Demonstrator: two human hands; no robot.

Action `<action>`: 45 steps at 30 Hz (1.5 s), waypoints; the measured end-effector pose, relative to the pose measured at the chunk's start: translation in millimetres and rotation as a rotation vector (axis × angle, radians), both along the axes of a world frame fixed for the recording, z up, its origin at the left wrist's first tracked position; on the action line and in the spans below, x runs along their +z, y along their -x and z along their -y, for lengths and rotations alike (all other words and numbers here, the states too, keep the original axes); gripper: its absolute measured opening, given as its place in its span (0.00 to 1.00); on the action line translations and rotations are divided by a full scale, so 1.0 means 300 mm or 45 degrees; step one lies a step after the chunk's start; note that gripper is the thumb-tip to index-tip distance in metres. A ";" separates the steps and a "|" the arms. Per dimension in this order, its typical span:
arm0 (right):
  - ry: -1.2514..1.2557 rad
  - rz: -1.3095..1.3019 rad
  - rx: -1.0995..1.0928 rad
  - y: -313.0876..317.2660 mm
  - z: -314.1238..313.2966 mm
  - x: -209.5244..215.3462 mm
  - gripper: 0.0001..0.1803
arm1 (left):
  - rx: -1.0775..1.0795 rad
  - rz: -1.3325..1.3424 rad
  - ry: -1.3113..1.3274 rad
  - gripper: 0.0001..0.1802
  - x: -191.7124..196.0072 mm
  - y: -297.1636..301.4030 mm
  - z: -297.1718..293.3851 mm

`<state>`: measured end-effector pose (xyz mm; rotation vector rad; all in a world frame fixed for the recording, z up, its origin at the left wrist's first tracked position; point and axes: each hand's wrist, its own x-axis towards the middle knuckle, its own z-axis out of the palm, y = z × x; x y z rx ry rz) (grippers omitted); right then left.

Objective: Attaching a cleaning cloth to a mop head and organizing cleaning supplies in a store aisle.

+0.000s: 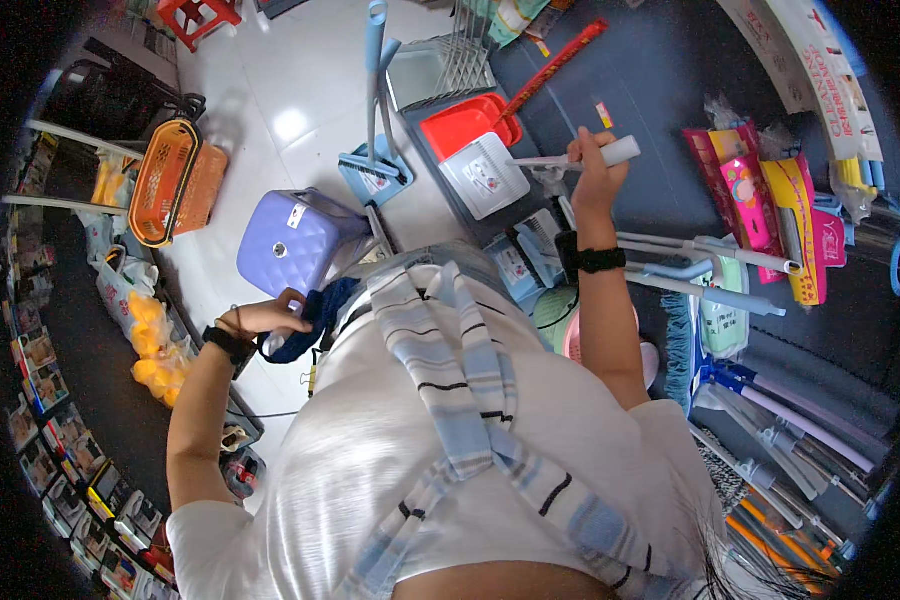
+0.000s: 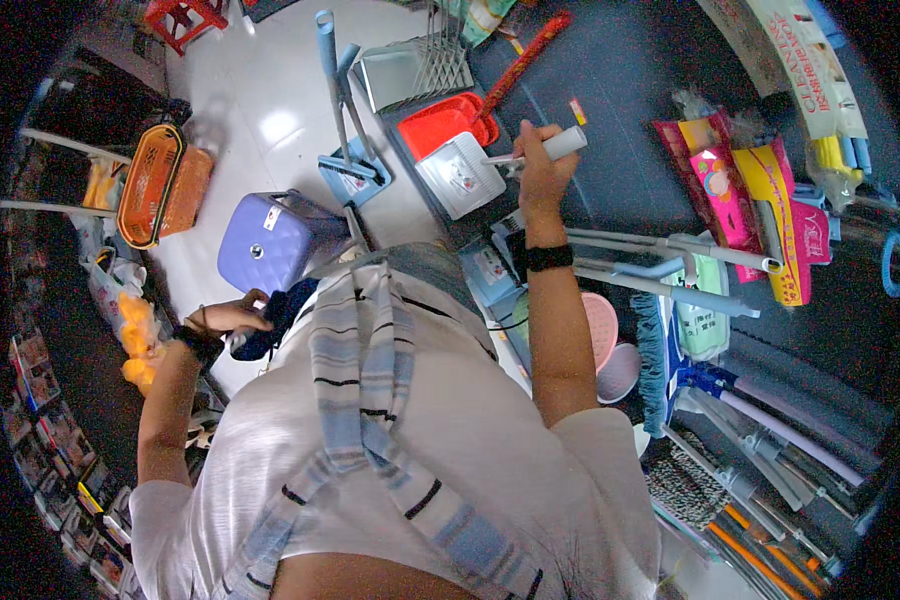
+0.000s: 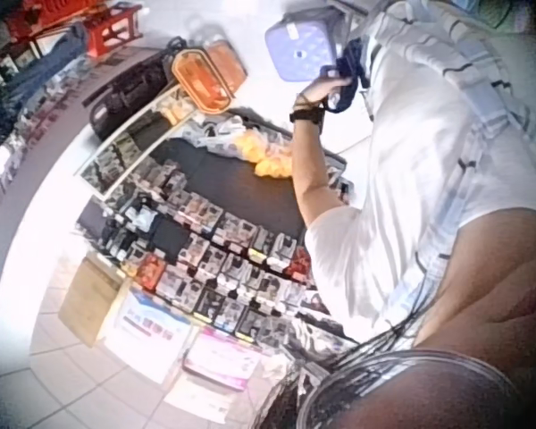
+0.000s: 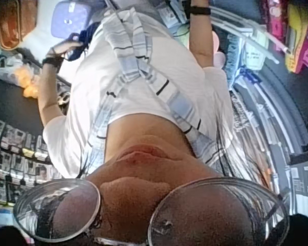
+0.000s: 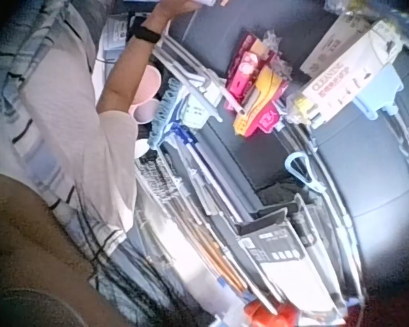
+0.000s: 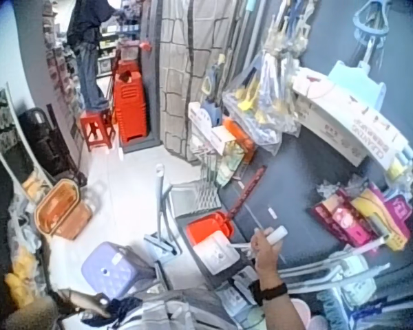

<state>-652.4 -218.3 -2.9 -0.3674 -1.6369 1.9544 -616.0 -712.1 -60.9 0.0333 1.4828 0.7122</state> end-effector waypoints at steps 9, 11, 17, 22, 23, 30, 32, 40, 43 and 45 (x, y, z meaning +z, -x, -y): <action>-0.137 -0.009 -0.124 -0.002 0.021 -0.013 0.14 | 0.482 0.044 0.046 0.29 0.024 -0.128 -0.007; -0.114 -0.019 -0.112 -0.002 0.009 -0.014 0.14 | 0.893 0.413 -0.131 0.31 0.151 -0.097 -0.005; -0.081 0.020 -0.134 -0.002 0.027 -0.001 0.13 | 1.153 0.412 -0.242 0.38 0.311 -0.182 0.145; 0.041 0.083 -0.390 -0.004 0.089 0.024 0.13 | 1.502 0.496 -0.419 0.39 0.436 -0.244 0.111; 0.013 0.052 -0.435 -0.004 0.090 0.012 0.12 | 1.390 0.514 -0.412 0.38 0.442 -0.234 0.092; -0.042 0.083 -0.461 -0.010 0.151 0.013 0.13 | 1.242 0.296 -0.299 0.37 0.372 -0.244 -0.021; -0.028 0.094 -0.470 -0.012 0.147 0.017 0.13 | 1.050 0.083 -0.180 0.36 0.376 -0.245 -0.037; 0.058 0.093 -0.511 -0.037 0.090 0.068 0.14 | 0.849 -0.058 -0.189 0.29 0.315 -0.225 -0.032; 0.103 0.047 -0.534 -0.035 0.037 0.067 0.15 | 0.782 -0.112 -0.172 0.29 0.312 -0.222 -0.025; 0.187 -0.006 -0.559 -0.037 0.001 0.061 0.15 | 0.667 -0.193 -0.159 0.29 0.315 -0.216 -0.012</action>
